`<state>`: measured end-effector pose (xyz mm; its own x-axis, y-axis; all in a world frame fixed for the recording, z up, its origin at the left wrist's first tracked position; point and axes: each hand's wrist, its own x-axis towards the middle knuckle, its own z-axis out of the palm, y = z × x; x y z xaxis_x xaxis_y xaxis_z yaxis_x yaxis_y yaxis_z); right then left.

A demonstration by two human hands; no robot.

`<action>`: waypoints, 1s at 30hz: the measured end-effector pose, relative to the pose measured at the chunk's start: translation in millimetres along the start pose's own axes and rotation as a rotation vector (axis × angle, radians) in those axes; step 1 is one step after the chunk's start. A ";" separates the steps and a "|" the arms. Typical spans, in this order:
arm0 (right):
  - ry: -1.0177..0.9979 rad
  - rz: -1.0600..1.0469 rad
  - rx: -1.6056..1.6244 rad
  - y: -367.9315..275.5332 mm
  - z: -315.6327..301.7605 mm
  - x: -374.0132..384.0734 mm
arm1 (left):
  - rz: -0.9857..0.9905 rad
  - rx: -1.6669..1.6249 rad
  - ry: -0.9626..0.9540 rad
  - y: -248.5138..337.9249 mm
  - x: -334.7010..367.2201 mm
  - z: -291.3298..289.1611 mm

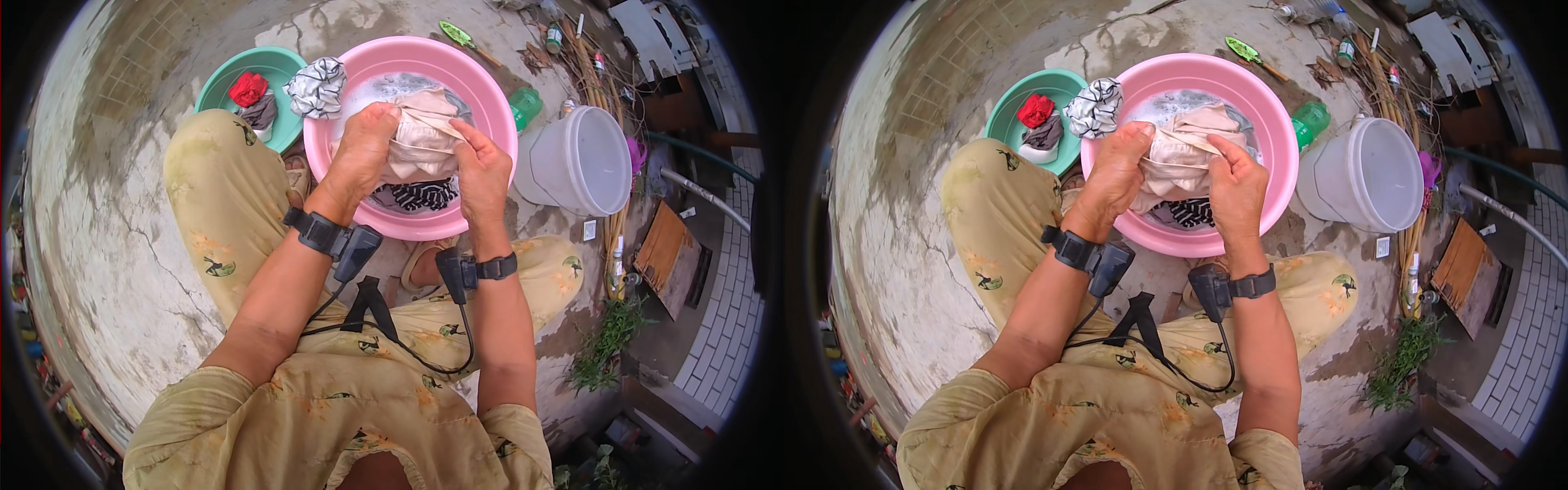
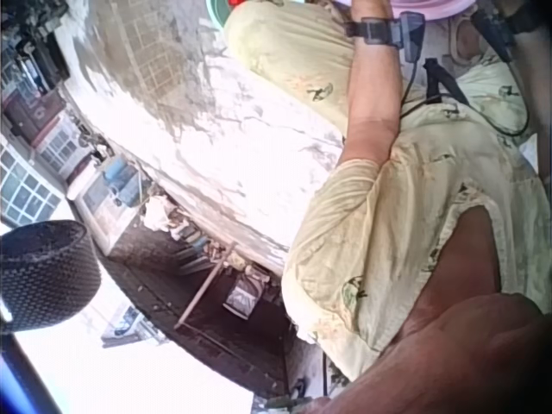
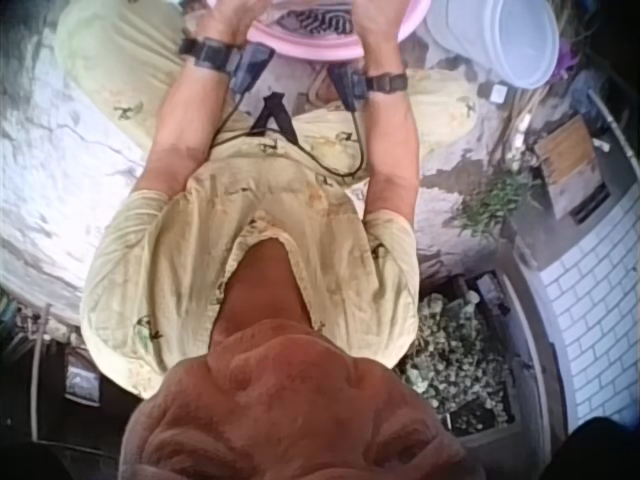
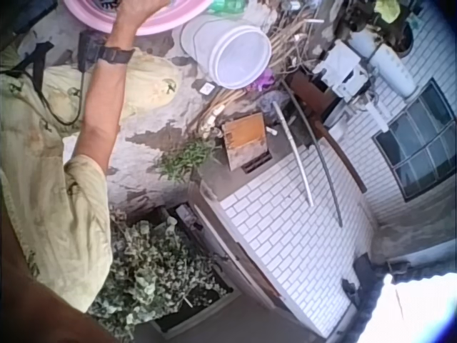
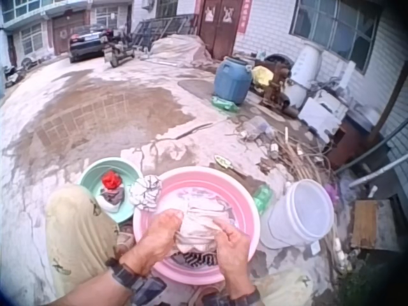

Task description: Washing a beige garment by hand in a pink basin with soapy water

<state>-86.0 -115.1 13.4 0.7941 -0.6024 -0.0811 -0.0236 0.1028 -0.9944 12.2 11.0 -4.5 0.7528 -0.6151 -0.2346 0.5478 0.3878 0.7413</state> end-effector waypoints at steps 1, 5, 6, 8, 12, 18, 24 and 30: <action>0.029 -0.001 0.040 -0.8 -0.1 0.5 | 0.001 -0.001 0.001 -1.2 1.3 -1.4; 0.045 -0.043 0.186 2.6 5.0 0.9 | -0.011 -0.006 0.055 -3.9 2.6 3.8; 0.051 -0.029 0.212 1.5 6.9 -0.3 | -0.017 -0.020 0.093 -2.8 1.4 6.8; 0.054 -0.015 0.240 -3.0 13.2 -4.0 | -0.015 -0.016 0.115 -8.4 4.4 7.1; -0.014 -0.346 -0.330 -14.9 37.3 -18.9 | 0.020 -0.037 0.153 -11.5 0.9 15.8; 0.114 -0.541 -0.880 8.2 35.0 13.2 | -0.076 0.060 0.261 -13.4 -12.6 35.3; 0.015 -0.771 -0.834 0.3 43.4 3.0 | -0.141 0.034 0.282 -30.8 -11.0 22.0; -0.029 -0.842 -0.734 2.7 57.0 -21.4 | -0.176 -0.011 0.248 -18.7 -9.2 22.1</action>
<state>-68.5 -56.8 16.4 0.7391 -0.2402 0.6293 0.1831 -0.8274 -0.5309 -13.1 -5.7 -2.4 0.7111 -0.4876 -0.5066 0.6810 0.2983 0.6688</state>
